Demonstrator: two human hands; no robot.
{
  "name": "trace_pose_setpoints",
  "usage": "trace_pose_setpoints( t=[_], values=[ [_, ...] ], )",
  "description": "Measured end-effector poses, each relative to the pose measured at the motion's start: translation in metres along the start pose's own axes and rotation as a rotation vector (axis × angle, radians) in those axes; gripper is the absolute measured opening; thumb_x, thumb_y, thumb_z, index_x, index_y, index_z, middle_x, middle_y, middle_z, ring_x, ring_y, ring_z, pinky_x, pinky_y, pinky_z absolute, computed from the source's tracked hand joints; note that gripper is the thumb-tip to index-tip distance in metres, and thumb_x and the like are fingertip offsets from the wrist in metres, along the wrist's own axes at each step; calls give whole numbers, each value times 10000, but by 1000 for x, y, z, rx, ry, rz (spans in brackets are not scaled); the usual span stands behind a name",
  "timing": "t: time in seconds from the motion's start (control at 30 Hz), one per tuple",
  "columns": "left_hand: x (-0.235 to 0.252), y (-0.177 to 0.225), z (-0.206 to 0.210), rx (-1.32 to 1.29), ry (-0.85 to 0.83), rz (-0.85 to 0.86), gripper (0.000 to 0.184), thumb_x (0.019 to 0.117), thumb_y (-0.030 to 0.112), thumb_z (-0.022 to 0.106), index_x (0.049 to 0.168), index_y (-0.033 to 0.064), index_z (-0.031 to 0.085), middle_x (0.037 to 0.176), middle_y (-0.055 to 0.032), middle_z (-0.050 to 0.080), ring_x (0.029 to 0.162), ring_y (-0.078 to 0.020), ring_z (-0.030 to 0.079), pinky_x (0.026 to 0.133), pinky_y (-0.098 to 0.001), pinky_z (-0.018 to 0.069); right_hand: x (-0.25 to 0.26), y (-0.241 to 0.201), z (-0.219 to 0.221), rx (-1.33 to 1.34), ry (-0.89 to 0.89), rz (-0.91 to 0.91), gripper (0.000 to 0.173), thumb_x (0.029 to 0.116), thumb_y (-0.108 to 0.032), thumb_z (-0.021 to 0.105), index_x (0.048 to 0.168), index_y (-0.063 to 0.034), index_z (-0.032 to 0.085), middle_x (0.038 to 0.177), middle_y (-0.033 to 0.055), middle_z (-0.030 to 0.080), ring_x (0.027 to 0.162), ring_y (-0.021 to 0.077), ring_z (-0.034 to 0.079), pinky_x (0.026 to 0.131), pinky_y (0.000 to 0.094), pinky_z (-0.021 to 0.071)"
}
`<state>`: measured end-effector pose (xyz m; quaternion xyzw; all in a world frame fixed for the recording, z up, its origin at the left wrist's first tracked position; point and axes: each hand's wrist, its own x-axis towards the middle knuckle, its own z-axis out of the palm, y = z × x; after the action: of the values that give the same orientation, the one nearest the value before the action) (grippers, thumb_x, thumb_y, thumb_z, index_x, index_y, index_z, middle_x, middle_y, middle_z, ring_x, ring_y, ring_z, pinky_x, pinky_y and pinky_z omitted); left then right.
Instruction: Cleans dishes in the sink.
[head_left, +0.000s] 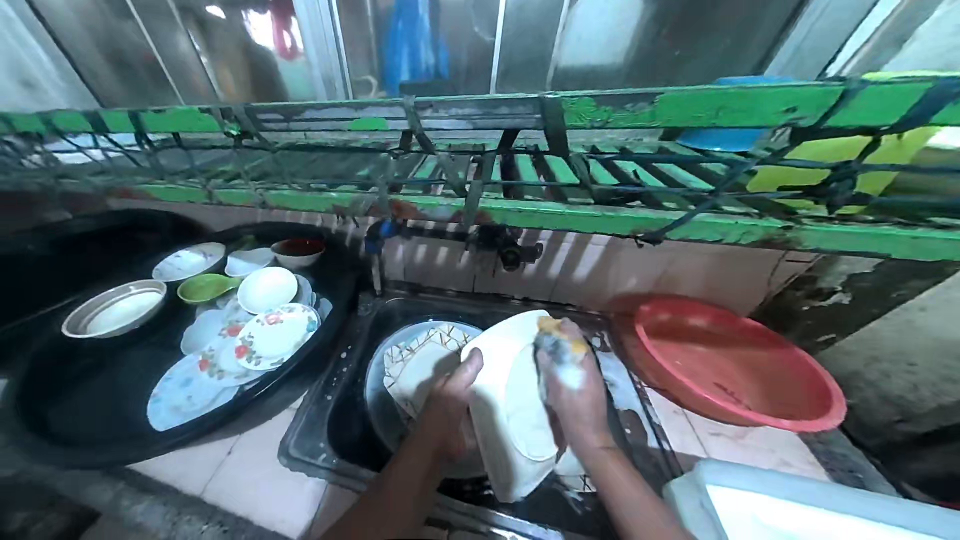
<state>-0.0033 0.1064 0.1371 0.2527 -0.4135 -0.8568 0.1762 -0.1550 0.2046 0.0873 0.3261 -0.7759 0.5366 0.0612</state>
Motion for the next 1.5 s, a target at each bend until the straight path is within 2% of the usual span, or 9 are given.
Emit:
trace_pose_setpoints(
  t=[0.1, 0.33, 0.57, 0.73, 0.87, 1.03, 1.23, 1.33, 1.5],
  values=[
    [4, -8, 1, -6, 4, 22, 488, 1112, 382, 371, 1311, -13, 575, 1106, -174, 713, 1007, -252, 713, 889, -438, 601, 10, -19, -3, -35, -49, 217, 580, 984, -284, 675, 1466, -8, 509, 1387, 254, 596, 1285, 409, 578, 1088, 620, 434],
    [35, 15, -9, -286, 298, 89, 538, 1052, 542, 429, 1371, 128, 555, 1228, -120, 676, 1106, -264, 666, 906, -500, 566, -61, -13, 30, -164, -77, -471, 502, 1013, -391, 534, 1286, 13, 655, 1383, 263, 612, 1342, 430, 550, 1136, 616, 403],
    [4, -1, -24, -17, 56, 85, 485, 1114, 388, 352, 1267, 4, 605, 1076, -161, 714, 992, -242, 709, 873, -434, 597, -6, 13, -10, 94, 72, 409, 492, 1021, -288, 603, 1378, 40, 523, 1099, 252, 653, 941, 327, 649, 837, 545, 527],
    [-9, 2, 4, 438, 58, 166, 480, 1075, 365, 448, 1333, -15, 589, 1169, -135, 688, 1058, -150, 666, 951, -365, 548, 2, -42, -1, 111, -43, 19, 681, 889, -293, 703, 1465, 12, 507, 1496, 195, 533, 1381, 325, 519, 1133, 543, 425],
    [-8, 6, -12, 232, 152, 296, 443, 1088, 372, 419, 1243, 34, 659, 1081, -107, 723, 1000, -176, 700, 897, -393, 586, 16, -12, -7, 493, 47, 459, 458, 995, -216, 649, 1399, -58, 503, 962, 78, 654, 712, 123, 619, 620, 328, 549],
    [21, 3, -39, 73, 373, 324, 634, 1070, 588, 316, 1368, 104, 595, 1251, -136, 678, 1144, -254, 662, 959, -492, 561, 17, -7, -16, 969, 255, 634, 112, 1060, -171, 480, 1126, -116, 550, 750, -28, 599, 592, 41, 590, 517, 228, 532],
    [18, 26, -44, -233, 294, -64, 476, 1065, 439, 330, 1280, 56, 516, 1118, -211, 658, 950, -370, 678, 731, -570, 573, 24, -14, -59, 993, -70, 274, 370, 925, -451, 669, 1148, -158, 628, 893, -15, 721, 718, 83, 687, 620, 250, 597],
    [16, 26, -50, -251, 381, 31, 270, 982, 102, 435, 1210, 36, 564, 918, -139, 654, 787, -236, 656, 665, -417, 556, 11, -11, -66, 507, -329, 498, 414, 983, -287, 591, 1288, -10, 553, 967, 66, 683, 791, 114, 673, 702, 292, 591],
    [4, -1, -14, -38, 265, 31, 286, 1064, 176, 487, 1233, -3, 632, 1016, -158, 710, 906, -227, 706, 799, -406, 594, -6, -4, -6, -202, -347, 406, 560, 981, -299, 685, 1420, 19, 547, 1361, 277, 598, 1254, 409, 595, 1077, 587, 453]
  ],
)
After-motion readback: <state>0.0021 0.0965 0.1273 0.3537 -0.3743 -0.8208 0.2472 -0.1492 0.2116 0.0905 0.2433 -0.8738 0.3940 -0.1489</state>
